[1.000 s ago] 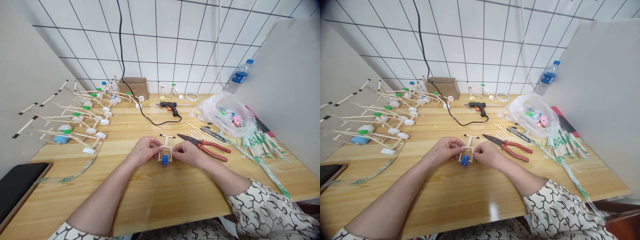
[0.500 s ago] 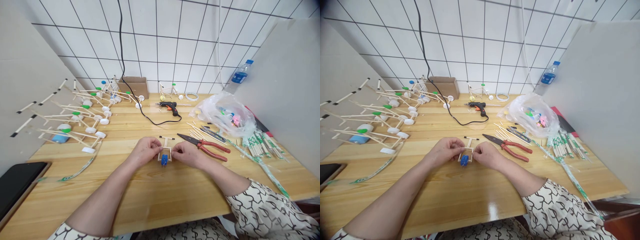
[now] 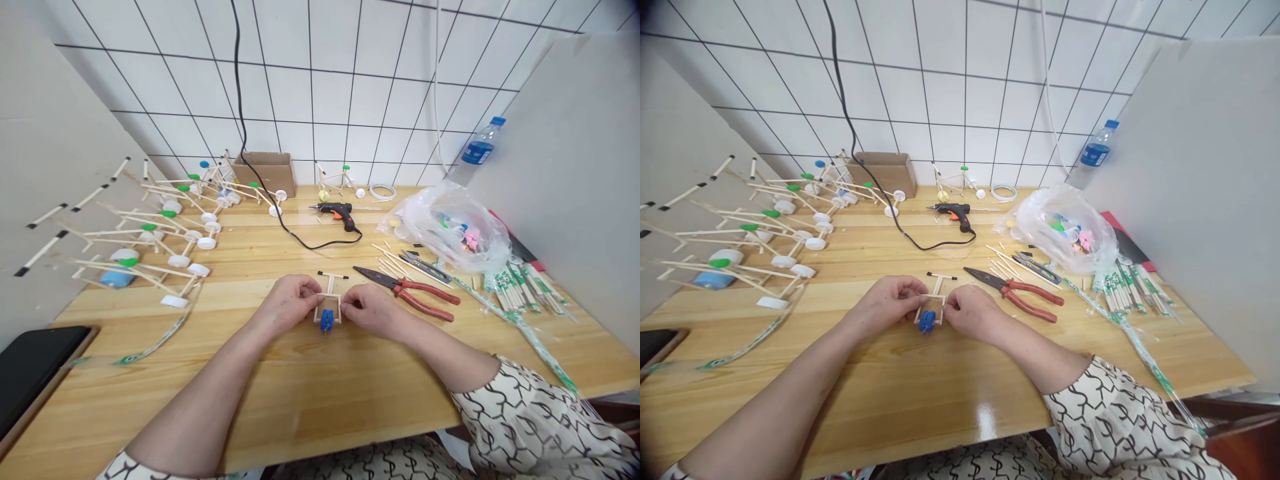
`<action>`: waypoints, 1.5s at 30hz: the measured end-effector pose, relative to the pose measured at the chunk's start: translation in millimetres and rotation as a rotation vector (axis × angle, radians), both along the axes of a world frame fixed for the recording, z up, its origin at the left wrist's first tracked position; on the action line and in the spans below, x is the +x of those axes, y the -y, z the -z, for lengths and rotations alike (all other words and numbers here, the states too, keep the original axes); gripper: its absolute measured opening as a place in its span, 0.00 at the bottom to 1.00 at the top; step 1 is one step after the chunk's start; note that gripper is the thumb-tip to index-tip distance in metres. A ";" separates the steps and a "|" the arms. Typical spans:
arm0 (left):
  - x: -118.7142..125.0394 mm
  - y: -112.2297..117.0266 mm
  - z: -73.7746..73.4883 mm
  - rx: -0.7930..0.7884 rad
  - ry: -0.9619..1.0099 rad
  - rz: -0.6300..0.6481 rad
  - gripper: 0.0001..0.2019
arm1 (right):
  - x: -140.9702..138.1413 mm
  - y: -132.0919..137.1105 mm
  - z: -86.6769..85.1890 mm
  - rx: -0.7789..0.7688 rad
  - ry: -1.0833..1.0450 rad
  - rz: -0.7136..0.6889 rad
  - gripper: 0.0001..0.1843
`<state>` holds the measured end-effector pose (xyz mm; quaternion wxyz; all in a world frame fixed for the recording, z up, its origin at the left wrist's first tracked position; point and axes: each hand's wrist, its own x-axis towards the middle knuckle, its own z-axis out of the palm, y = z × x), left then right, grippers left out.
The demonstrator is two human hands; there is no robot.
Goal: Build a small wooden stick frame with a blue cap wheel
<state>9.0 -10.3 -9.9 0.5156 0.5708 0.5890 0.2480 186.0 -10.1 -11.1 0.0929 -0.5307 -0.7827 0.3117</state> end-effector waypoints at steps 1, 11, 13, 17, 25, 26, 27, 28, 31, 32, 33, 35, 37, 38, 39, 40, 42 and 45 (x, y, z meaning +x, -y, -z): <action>0.0 -0.1 -0.1 -0.006 0.000 -0.002 0.08 | 0.2 -0.1 0.7 0.005 0.002 -0.004 0.10; 0.1 0.7 -1.5 -0.014 0.014 -0.009 0.09 | 0.5 0.0 5.1 0.037 0.024 -0.020 0.10; 0.1 0.5 -1.4 -0.015 0.016 -0.003 0.08 | 0.3 0.2 5.5 0.048 0.038 -0.024 0.10; 0.2 0.4 -1.5 -0.009 0.005 0.000 0.08 | 0.1 1.0 6.5 0.068 0.069 -0.035 0.10; -1.2 0.3 2.1 0.004 -0.019 0.014 0.09 | -0.3 2.8 4.7 0.070 0.062 -0.032 0.10; -1.3 0.1 2.4 0.007 -0.016 0.017 0.09 | -0.1 2.5 4.6 0.066 0.058 -0.028 0.10; -1.4 -0.1 2.6 0.009 -0.013 0.018 0.09 | 0.1 2.1 4.6 0.059 0.055 -0.020 0.10; -1.3 -0.3 2.7 0.010 -0.011 0.018 0.09 | 0.3 1.6 4.7 0.047 0.052 -0.011 0.10; -0.8 -0.4 2.5 0.006 -0.010 0.020 0.10 | 0.6 0.7 5.4 0.020 0.029 0.010 0.11; -0.6 -0.3 2.3 0.005 -0.012 0.019 0.10 | 0.4 0.8 5.6 0.016 0.019 0.013 0.12; -0.4 -0.1 2.0 0.005 -0.015 0.018 0.10 | 0.2 0.9 5.8 0.015 0.013 0.017 0.13; -0.1 0.1 1.6 0.007 -0.022 0.011 0.10 | -0.5 1.6 6.0 0.017 0.008 0.029 0.13; 0.0 0.1 1.4 0.006 -0.024 0.008 0.11 | -1.3 2.4 6.0 0.014 0.010 0.046 0.13; 0.0 0.0 1.5 0.005 -0.023 0.009 0.12 | -1.6 2.7 5.9 0.011 0.012 0.054 0.13; 0.0 -0.1 1.7 0.003 -0.021 0.010 0.12 | -1.9 2.9 5.8 0.006 0.013 0.060 0.13; 0.0 -0.3 2.0 0.003 -0.020 0.010 0.12 | -2.0 3.0 5.6 0.001 0.013 0.067 0.13; -0.2 -0.4 2.5 0.004 -0.024 0.012 0.12 | -2.4 3.0 5.0 -0.006 0.013 0.080 0.12; -0.8 0.1 2.8 0.016 -0.044 0.022 0.12 | -3.0 2.6 4.3 -0.009 0.018 0.090 0.12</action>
